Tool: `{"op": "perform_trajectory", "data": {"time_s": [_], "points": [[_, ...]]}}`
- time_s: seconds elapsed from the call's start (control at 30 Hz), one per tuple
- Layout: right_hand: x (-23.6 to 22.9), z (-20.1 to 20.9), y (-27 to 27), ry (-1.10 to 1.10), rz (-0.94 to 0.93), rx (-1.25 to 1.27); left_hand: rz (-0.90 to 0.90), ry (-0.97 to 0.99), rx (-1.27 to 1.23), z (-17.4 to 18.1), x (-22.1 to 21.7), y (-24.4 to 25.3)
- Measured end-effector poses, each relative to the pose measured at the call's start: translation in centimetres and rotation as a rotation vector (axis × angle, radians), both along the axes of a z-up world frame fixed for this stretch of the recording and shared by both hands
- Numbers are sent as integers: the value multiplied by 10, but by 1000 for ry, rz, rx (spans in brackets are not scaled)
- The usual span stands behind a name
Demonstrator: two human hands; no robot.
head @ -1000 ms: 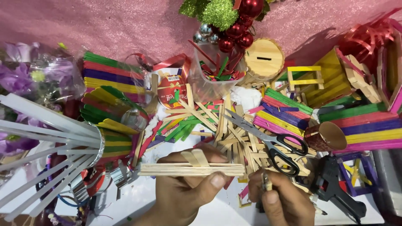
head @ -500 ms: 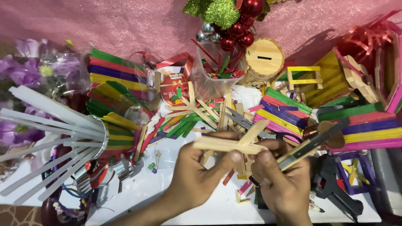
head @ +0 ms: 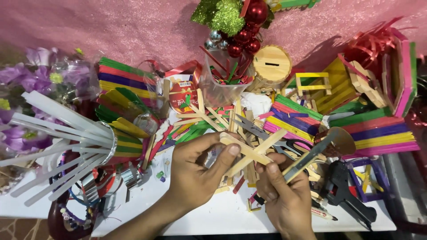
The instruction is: Assembling and gluing popsicle sticks together to create a decorative cross-shaped structure.
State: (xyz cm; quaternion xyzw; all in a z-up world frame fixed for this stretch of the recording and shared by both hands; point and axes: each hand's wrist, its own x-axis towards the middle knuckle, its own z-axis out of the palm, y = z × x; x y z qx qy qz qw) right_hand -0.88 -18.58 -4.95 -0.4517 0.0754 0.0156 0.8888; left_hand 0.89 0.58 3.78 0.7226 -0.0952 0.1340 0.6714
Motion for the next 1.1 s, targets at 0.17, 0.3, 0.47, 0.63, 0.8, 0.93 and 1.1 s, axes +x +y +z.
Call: {"op": "perform_trajectory", "data": {"time_s": [0.17,0.3,0.47,0.63,0.8,0.93,1.1], "points": [[1,13,4,-94,70,-44,-38,-150,75,8,4,2],[-3,16,-17,-210,89,-120,-69,-162,91,14,5,7],[-5,27,-21,-249,76,-219,-4,39,-250,2,16,12],[2,22,-12,-300,49,-238,-51,60,-355,-9,12,6],[14,37,-4,-286,-31,-395,-115,30,-244,-10,6,3],[18,49,-22,-377,-20,-803,-241,-93,-77,1,19,26],[19,52,-24,-362,135,-1011,-273,-128,624,12,26,36]]}}
